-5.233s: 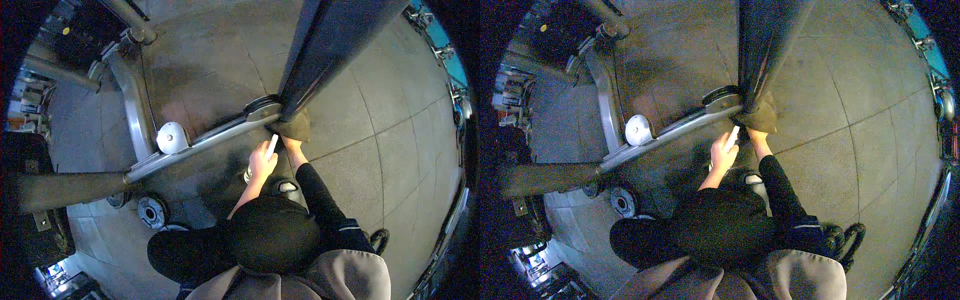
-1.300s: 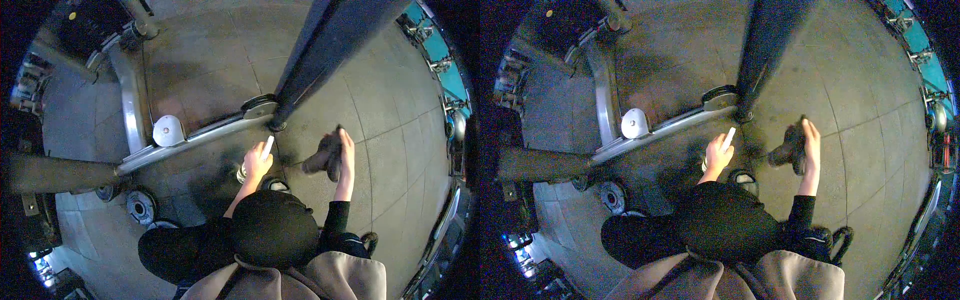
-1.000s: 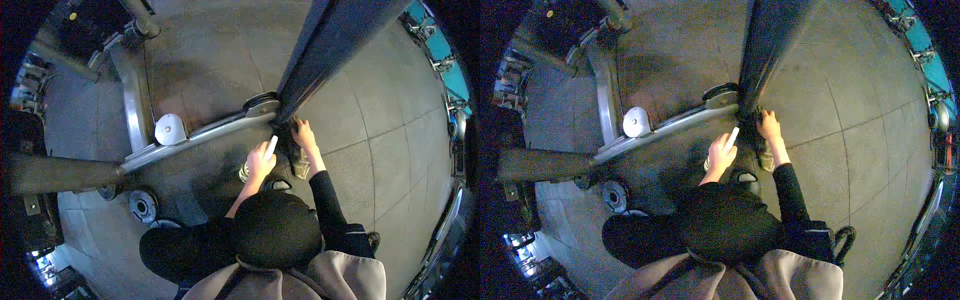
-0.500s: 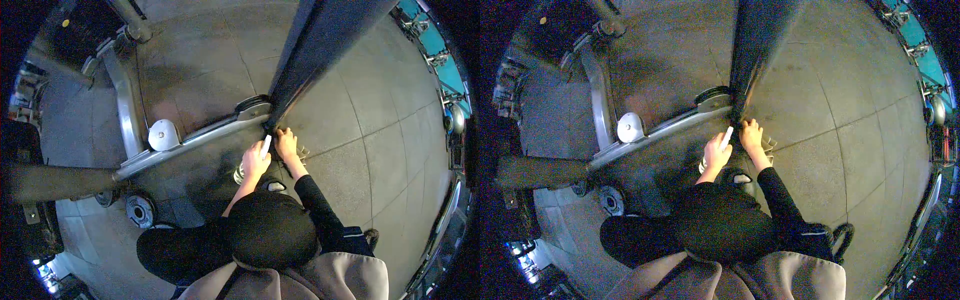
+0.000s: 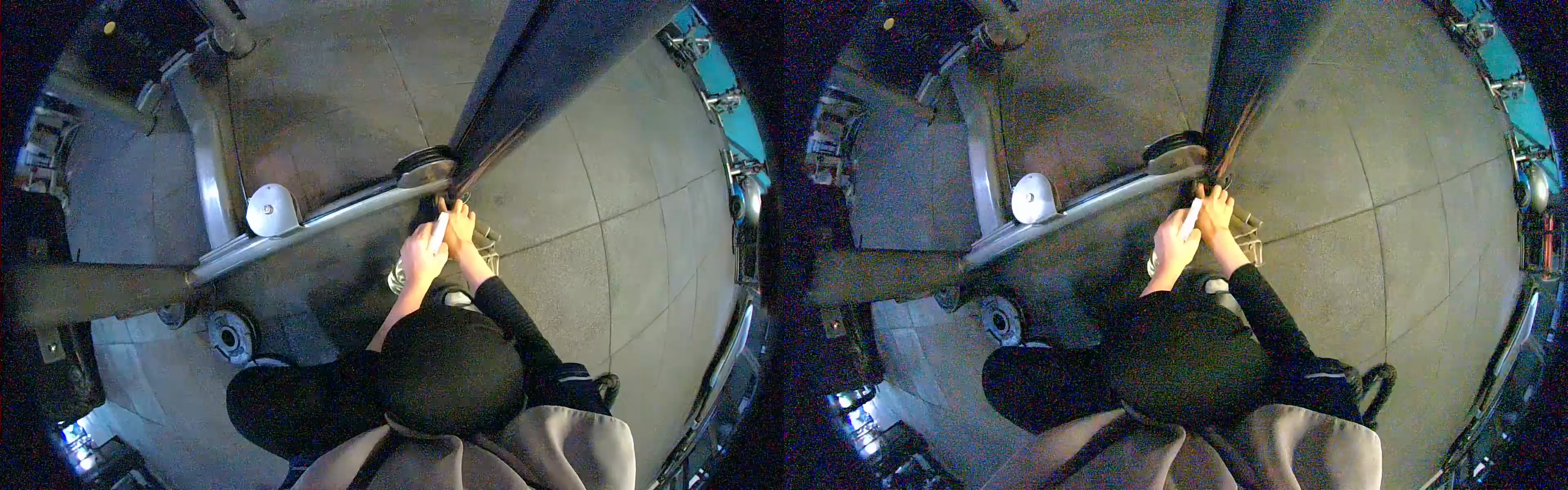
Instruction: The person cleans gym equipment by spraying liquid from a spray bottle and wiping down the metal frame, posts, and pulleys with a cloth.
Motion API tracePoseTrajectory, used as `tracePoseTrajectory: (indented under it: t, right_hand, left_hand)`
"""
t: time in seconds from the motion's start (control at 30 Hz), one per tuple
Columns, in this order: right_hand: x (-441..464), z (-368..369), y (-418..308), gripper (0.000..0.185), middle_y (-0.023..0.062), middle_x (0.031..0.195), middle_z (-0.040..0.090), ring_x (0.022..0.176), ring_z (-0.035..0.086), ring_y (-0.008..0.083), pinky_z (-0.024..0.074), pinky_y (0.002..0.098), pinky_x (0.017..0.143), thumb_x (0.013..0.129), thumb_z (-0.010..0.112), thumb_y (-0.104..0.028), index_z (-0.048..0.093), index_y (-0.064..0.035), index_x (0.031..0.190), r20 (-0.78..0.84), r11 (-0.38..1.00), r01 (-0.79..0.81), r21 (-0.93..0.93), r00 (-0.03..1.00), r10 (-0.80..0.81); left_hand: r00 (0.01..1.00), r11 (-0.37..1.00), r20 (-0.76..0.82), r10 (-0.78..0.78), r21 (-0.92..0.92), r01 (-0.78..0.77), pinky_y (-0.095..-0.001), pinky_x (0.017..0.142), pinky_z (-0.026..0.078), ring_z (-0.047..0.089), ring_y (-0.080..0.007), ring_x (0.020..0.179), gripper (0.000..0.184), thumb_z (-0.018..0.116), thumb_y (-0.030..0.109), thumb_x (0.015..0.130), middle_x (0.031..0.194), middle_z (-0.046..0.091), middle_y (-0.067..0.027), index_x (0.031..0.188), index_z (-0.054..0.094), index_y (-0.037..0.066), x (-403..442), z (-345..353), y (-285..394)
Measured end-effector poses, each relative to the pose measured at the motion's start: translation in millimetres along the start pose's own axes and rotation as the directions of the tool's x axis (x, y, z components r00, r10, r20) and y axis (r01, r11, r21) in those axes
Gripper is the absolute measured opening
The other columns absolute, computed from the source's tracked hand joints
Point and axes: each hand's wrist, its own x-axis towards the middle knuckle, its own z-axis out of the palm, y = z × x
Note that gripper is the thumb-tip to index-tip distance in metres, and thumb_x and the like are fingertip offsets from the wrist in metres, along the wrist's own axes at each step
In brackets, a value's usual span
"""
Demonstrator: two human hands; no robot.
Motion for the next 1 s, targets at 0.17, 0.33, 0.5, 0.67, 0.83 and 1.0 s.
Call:
tracePoseTrajectory:
  t: [0.17,0.33,0.5,0.67,0.83,1.0]
  right_hand:
    - [11,6,-16,0.038,0.0099,0.093,0.049,0.087,0.048,0.0267,0.0380,0.0419,0.072,0.075,0.053,-0.025,0.052,-0.0166,0.112,0.016,0.975,-0.155,-0.161,0.987,0.160]
    - [6,-16,-12,0.045,0.0123,0.100,0.052,0.097,0.050,0.0287,0.0386,0.0460,0.076,0.073,0.059,-0.035,0.050,-0.0185,0.114,0.147,0.976,-0.217,-0.028,0.965,0.219]
    - [-2,-32,-4,0.042,0.0142,0.104,0.054,0.103,0.051,0.0293,0.0387,0.0496,0.081,0.075,0.057,-0.035,0.051,-0.0150,0.111,0.268,0.951,-0.303,0.057,0.922,0.278]
    - [-10,-26,42,0.036,0.0165,0.090,0.062,0.093,0.058,0.0333,0.0485,0.0429,0.075,0.079,0.055,-0.034,0.059,-0.0088,0.103,0.371,0.853,-0.513,0.097,0.814,0.447]
    - [-19,-43,30,0.038,0.0137,0.098,0.054,0.095,0.051,0.0313,0.0450,0.0432,0.075,0.076,0.058,-0.030,0.053,-0.0192,0.112,0.169,0.968,-0.164,0.192,0.977,0.132]
    - [-11,-28,18,0.047,0.0145,0.106,0.049,0.102,0.047,0.0302,0.0424,0.0476,0.079,0.077,0.057,-0.027,0.045,-0.0241,0.123,0.243,0.979,-0.164,0.119,0.961,0.131]
  left_hand:
    - [0.996,0.998,-0.077,-0.033,-0.055,0.029,-0.0382,0.070,0.048,0.060,-0.0341,0.080,0.032,0.060,0.007,0.063,0.088,0.062,-0.0155,0.095,0.058,0.004,2,-3,-5]
    - [0.996,0.996,-0.064,-0.070,-0.064,0.066,-0.0351,0.072,0.048,0.062,-0.0294,0.080,0.030,0.059,0.007,0.064,0.088,0.064,-0.0128,0.095,0.059,0.004,4,-4,-9]
    - [0.994,0.995,-0.057,-0.091,-0.052,0.088,-0.0362,0.070,0.048,0.061,-0.0309,0.078,0.026,0.059,0.009,0.064,0.086,0.063,-0.0133,0.089,0.060,0.005,9,-5,-6]
    - [0.995,0.997,-0.070,-0.070,0.010,0.071,-0.0375,0.068,0.047,0.060,-0.0326,0.076,0.025,0.060,0.012,0.063,0.082,0.063,-0.0137,0.087,0.060,0.005,9,5,-17]
    - [0.995,0.995,-0.002,-0.099,0.020,0.099,-0.0381,0.068,0.047,0.060,-0.0328,0.076,0.025,0.060,0.013,0.063,0.082,0.063,-0.0135,0.088,0.060,0.005,9,6,-5]
    - [0.999,0.999,-0.001,-0.036,-0.006,0.036,-0.0415,0.066,0.046,0.059,-0.0355,0.075,0.029,0.060,0.015,0.064,0.080,0.061,-0.0165,0.092,0.058,0.006,5,0,2]
